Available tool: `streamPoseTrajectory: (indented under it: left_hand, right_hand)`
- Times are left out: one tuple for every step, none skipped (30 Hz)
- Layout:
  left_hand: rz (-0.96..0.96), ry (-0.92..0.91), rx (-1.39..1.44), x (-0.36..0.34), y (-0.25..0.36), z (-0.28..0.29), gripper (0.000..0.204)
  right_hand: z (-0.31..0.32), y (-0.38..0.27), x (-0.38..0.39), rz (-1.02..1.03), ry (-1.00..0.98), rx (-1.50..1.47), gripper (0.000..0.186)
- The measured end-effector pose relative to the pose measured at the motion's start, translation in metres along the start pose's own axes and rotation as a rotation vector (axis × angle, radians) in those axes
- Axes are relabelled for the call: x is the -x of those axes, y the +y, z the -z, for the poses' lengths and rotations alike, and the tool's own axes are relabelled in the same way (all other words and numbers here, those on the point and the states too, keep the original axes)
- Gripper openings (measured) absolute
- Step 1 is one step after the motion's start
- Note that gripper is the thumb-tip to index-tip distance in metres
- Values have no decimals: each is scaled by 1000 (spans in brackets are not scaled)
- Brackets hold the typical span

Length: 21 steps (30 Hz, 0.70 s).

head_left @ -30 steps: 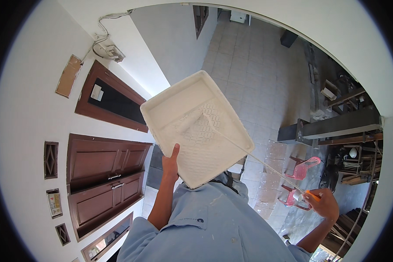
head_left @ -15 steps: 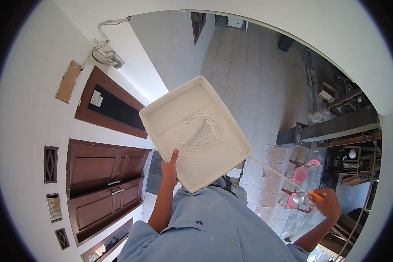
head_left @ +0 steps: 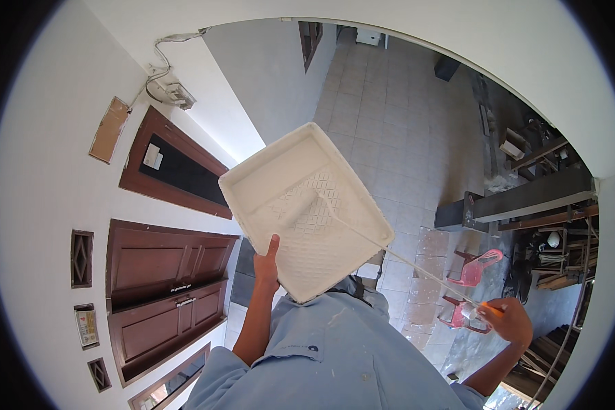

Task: Painting the ceiling edge and upper wall trim using a roller on an extension pole.

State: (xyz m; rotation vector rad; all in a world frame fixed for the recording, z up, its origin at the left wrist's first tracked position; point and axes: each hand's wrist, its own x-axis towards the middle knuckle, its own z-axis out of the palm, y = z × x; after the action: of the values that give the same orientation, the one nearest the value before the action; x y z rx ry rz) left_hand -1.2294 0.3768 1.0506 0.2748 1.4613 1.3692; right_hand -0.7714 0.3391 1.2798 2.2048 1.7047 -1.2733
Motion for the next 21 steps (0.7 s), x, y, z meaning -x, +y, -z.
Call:
streamPoseTrajectory:
  left_hand:
    - [11,-8,-2,0,-1,0,62]
    - [8,6,-1,1,-1,0,62]
    - [7,-9,-4,0,-1,0,61]
    - [5,-40,1,0,0,0,61]
    - [3,-24,-4,0,0,-1,61]
    - [0,-16,-12,0,1,-2,61]
    - [0,-17,-16,1,2,-2,61]
    - [-5,5,-20,2,4,-3,61]
    - [5,25,-32,3,4,-4,61]
    - [15,42,-42,4,6,-5,60]
    - [17,46,-39,5,7,-6,60]
    - [-5,32,-41,6,7,-7,60]
    - [-40,-6,-33,6,8,-7,60]
    - [-26,16,-42,7,8,-7,60]
    - [-16,19,-46,6,8,-7,60]
    - [-22,-6,-34,6,8,-7,61]
    - [-6,29,-49,5,7,-6,61]
    - [3,9,-84,4,7,-5,66]
    - [14,-32,-109,4,6,-3,72]
    - [18,-13,-118,4,5,-2,72]
    - [35,-22,-114,3,5,-1,72]
  right_hand:
    - [-1,-2,0,-49,56,39,25]
    - [1,-3,1,-129,122,108,27]
    - [-2,-4,-1,-153,133,87,30]
    - [-1,-5,-1,-84,114,37,30]
    - [-2,-5,-1,-56,99,2,31]
    - [-4,-6,-4,-4,58,-53,32]
    - [-1,-4,-2,15,70,-79,35]
    - [-3,-4,-3,-39,102,-24,35]
    - [-1,-3,-2,-60,167,40,32]
    - [1,-2,-2,-95,227,113,30]
    - [-2,0,-1,-119,346,60,30]
    - [0,1,0,-39,334,27,30]
    - [-3,1,-2,-24,275,-2,29]
    - [-4,2,-2,-60,254,10,29]
    - [-6,2,-2,-45,224,-11,29]
    - [-9,2,-4,-8,249,12,32]
    - [-8,2,-2,108,237,15,35]
    - [-9,2,-3,33,263,38,35]
    - [-8,2,-1,16,304,28,36]
    - [-7,2,-1,-45,363,46,36]
    - [-5,2,0,-81,388,65,33]
